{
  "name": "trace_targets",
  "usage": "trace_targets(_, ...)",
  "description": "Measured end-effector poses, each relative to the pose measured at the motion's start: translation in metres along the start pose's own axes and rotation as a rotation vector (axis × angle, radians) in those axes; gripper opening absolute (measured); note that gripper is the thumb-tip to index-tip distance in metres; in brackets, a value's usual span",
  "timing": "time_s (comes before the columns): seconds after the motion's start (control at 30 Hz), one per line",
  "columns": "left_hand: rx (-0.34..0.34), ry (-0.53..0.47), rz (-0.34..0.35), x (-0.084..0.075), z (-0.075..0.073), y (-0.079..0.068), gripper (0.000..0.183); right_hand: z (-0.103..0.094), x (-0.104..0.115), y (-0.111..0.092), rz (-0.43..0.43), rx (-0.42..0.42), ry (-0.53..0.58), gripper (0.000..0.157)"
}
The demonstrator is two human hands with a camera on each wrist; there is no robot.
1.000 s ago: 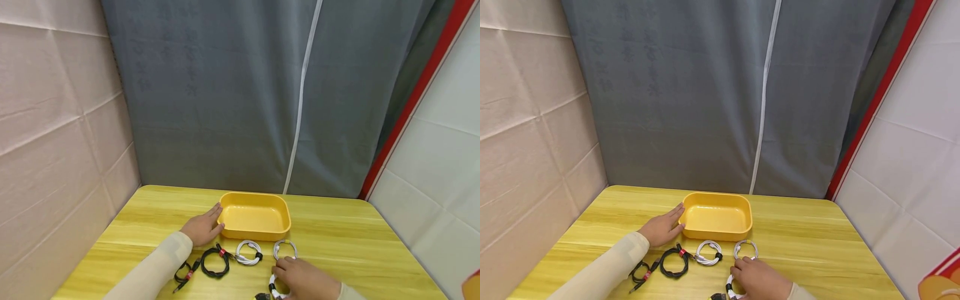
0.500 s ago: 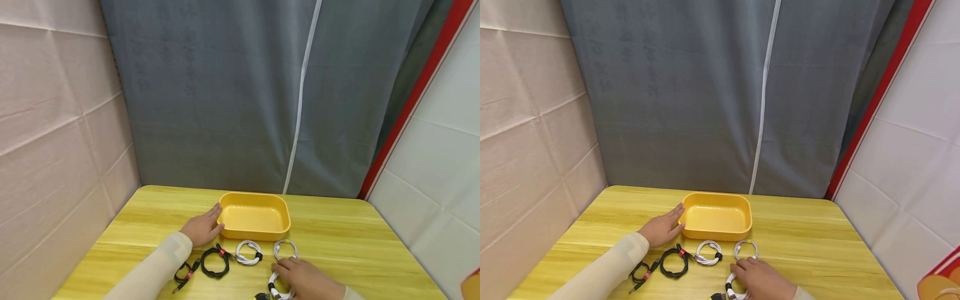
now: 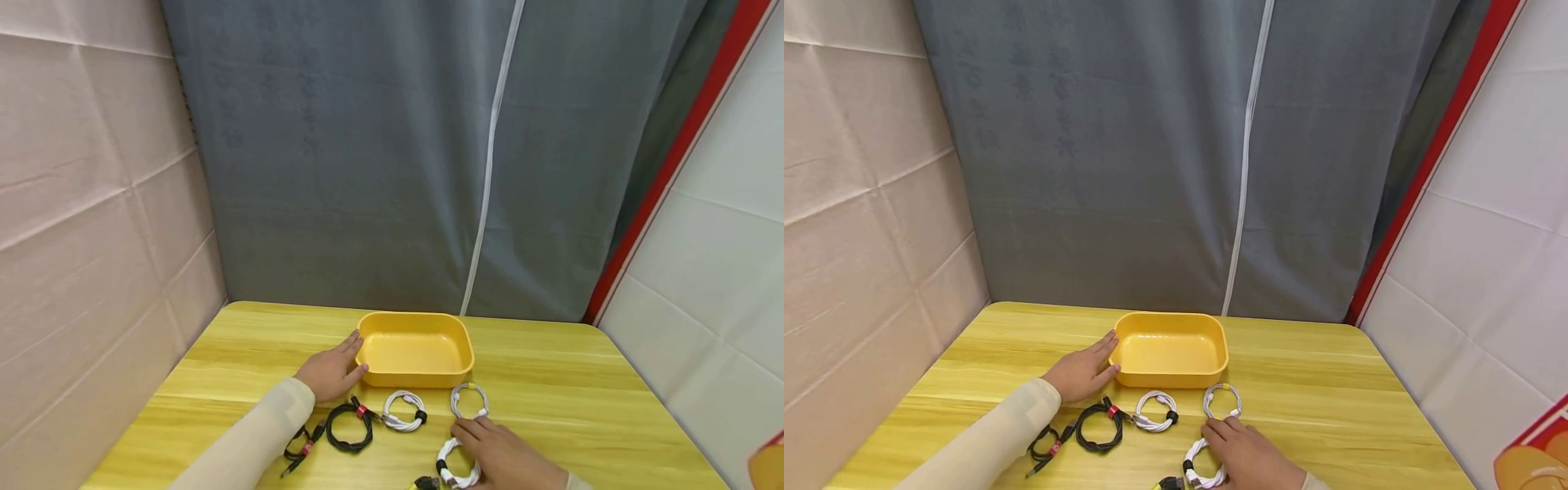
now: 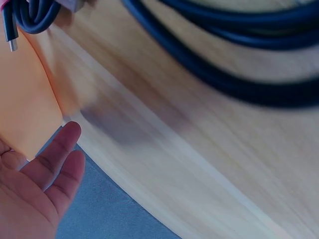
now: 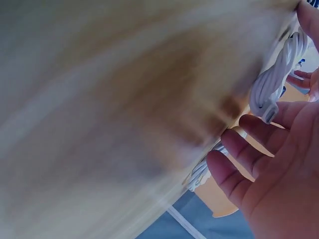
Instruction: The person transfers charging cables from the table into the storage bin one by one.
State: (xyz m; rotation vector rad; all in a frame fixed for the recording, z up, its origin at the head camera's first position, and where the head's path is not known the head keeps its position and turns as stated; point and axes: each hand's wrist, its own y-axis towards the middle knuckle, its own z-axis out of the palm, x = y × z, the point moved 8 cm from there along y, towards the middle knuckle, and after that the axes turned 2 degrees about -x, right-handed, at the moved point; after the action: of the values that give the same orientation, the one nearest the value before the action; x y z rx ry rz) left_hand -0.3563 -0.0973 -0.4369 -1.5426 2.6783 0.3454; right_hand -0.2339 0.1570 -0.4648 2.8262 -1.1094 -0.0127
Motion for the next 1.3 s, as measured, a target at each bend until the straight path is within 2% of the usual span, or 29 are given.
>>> trace_targets(0.37, 0.011, -0.003, -0.004, 0.002, 0.001, 0.001, 0.068, -0.006, 0.008, 0.001, -0.040, -0.043, -0.047, 0.082)
trace_targets(0.63, 0.005, -0.013, -0.002, 0.002, 0.000, 0.002, 0.067, -0.015, 0.013, 0.001, -0.040, -0.138, -0.103, 0.084)
trace_targets(0.97, 0.009, -0.025, -0.008, 0.002, -0.001, 0.001, 0.067, -0.027, 0.015, 0.005, -0.054, -0.181, -0.119, 0.081)
trace_targets(1.3, -0.006, -0.019, 0.040, -0.007, -0.008, -0.001, 0.067, -0.040, 0.010, 0.012, -0.018, -0.206, -0.106, 0.076)
